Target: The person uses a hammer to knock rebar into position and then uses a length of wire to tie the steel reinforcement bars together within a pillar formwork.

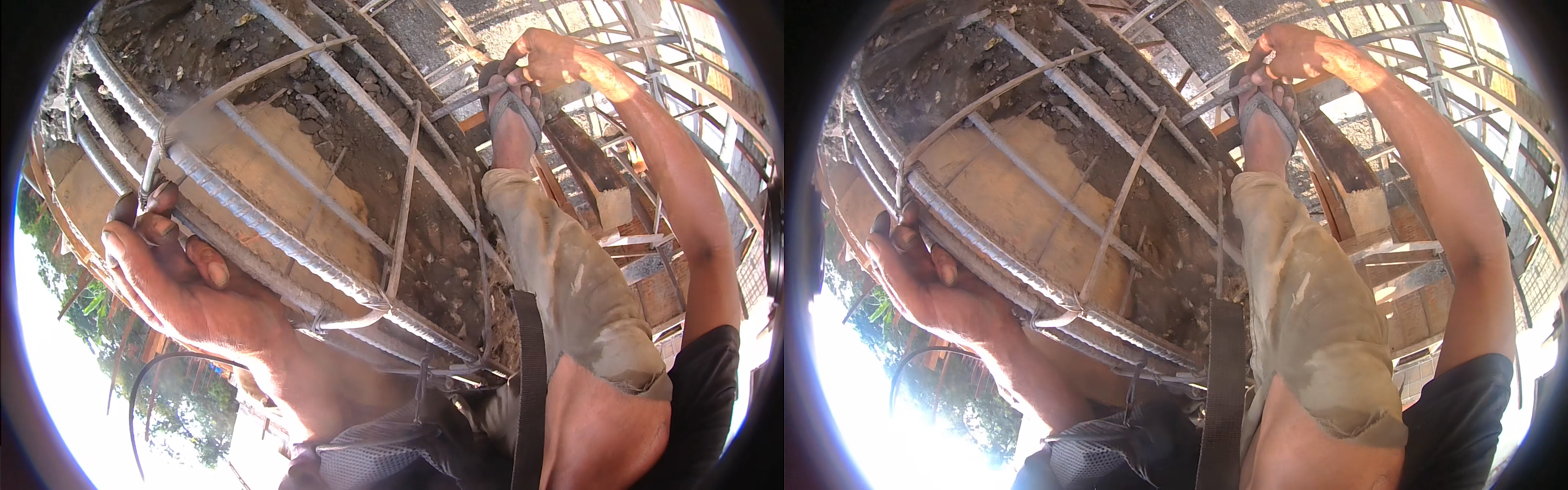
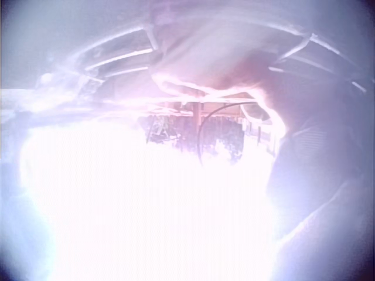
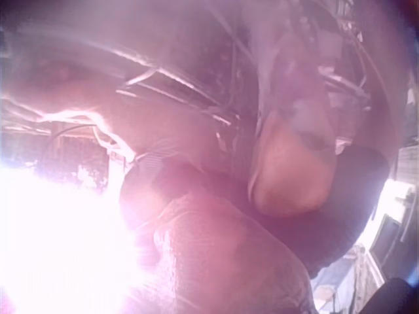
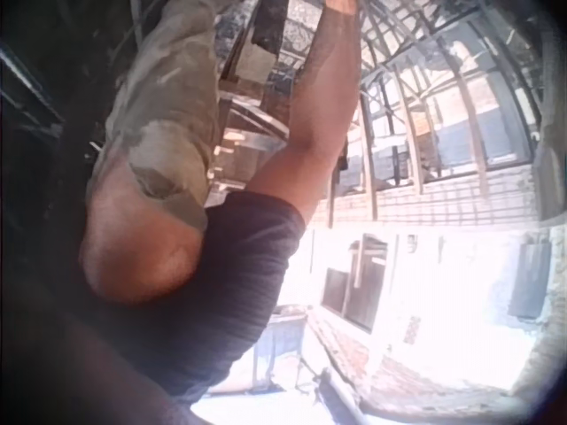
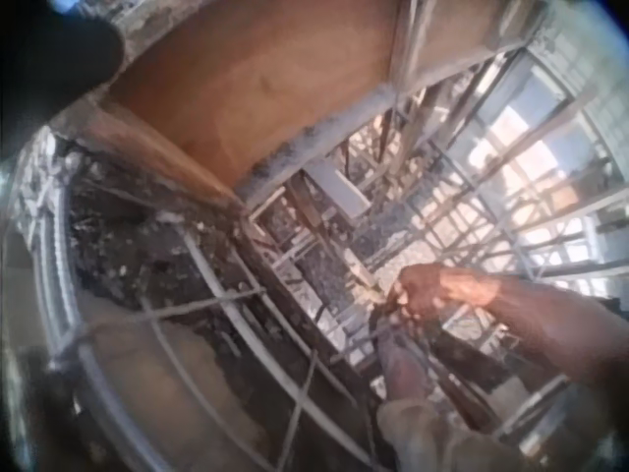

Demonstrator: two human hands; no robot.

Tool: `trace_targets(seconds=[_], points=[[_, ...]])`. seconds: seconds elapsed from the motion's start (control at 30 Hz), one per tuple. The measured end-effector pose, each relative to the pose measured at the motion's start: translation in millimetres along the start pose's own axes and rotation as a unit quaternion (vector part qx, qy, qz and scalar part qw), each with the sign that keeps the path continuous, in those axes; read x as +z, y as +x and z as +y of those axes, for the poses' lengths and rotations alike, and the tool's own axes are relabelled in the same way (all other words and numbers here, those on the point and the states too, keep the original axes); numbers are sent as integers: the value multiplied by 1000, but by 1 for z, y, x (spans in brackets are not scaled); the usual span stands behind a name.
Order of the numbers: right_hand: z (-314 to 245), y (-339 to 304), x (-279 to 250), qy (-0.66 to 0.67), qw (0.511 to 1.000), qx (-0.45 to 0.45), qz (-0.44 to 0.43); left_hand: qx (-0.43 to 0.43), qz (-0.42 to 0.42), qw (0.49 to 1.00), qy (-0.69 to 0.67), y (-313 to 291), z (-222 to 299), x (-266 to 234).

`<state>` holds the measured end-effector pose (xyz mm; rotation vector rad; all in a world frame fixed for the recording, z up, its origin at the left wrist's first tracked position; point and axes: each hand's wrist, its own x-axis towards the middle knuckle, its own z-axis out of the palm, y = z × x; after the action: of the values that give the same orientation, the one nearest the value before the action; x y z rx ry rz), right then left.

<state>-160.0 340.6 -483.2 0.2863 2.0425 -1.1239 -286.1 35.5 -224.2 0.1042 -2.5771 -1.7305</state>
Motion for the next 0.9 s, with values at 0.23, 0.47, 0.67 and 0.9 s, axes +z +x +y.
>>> trace_targets(seconds=[0.23, 0.47, 0.67, 0.9], points=[[9, -26, -42, -42, 997, 59, 10, 35, 11, 999, 7, 6, -5, -7], [0, 20, 7, -48, 995, -22, -85, 16, -6, 1000, -1, 2, 2, -1], [-3, 17, -53, 19, 990, 130, 45, 30, -7, 999, -13, 9, -6, -12], [-24, 23, -8, -1, 994, 26, -108, 20, 11, 1000, 14, 6, -1, -8]])
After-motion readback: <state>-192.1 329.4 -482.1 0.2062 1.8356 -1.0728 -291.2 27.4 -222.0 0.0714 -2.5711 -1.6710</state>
